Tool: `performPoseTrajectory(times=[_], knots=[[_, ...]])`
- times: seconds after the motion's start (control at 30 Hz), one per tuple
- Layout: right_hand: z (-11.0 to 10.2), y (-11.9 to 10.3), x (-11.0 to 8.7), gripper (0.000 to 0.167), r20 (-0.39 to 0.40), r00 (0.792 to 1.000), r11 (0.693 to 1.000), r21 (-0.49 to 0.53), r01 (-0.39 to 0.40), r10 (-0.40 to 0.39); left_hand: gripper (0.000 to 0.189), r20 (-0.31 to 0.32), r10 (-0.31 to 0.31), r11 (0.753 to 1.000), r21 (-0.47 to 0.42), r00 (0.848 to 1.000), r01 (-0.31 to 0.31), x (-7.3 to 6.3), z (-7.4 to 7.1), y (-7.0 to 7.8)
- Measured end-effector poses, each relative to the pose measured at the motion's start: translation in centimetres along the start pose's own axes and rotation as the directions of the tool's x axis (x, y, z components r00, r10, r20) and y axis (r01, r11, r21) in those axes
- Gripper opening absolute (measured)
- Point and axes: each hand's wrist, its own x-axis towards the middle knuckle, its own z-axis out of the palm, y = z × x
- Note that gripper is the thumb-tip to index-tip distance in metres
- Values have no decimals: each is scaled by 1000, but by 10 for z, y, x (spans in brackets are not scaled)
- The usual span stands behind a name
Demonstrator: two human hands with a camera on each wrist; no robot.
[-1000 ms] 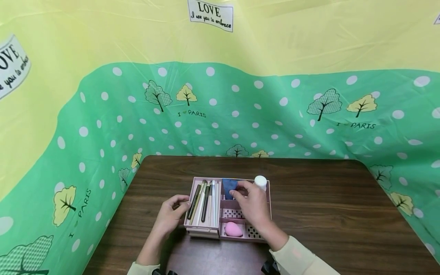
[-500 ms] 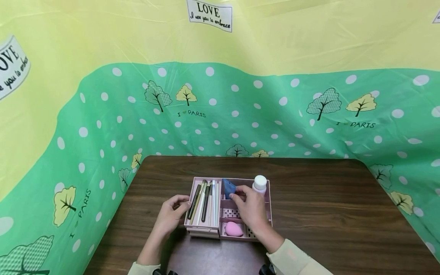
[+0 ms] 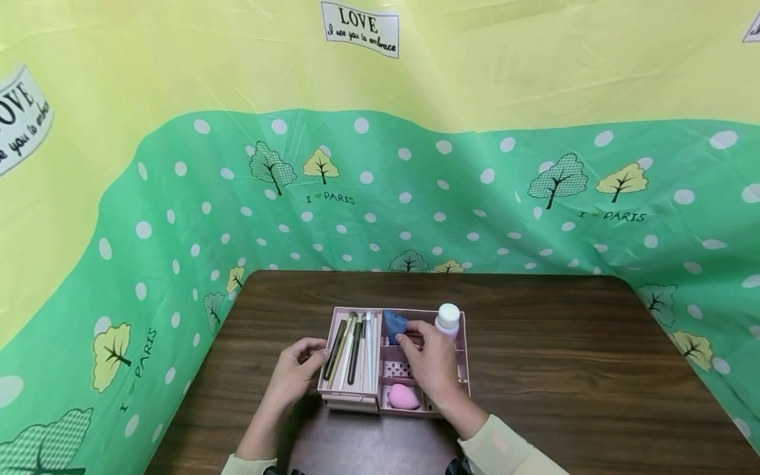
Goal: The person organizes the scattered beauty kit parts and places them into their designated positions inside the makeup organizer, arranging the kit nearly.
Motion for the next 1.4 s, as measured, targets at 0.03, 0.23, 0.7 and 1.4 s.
performPoseTrajectory(times=[0.03, 0.23, 0.7, 1.4], knots=[[0, 0, 0, 25, 0, 1000, 1000, -8, -1, 1, 24, -2, -1, 1000, 2, 1000, 1, 0, 0, 0], [-4, 1, -4, 31, 26, 1000, 1000, 2, -15, 15, 23, -8, 7, 1000, 27, 1000, -7, -2, -1, 0], [-17, 2, -10, 39, 96, 995, 999, 34, 31, -34, 22, -23, 26, 998, 58, 999, -25, -6, -3, 4], [-67, 8, -7, 39, 122, 978, 960, 246, 133, -167, 21, 10, 124, 984, 126, 992, -124, -4, -19, 17]])
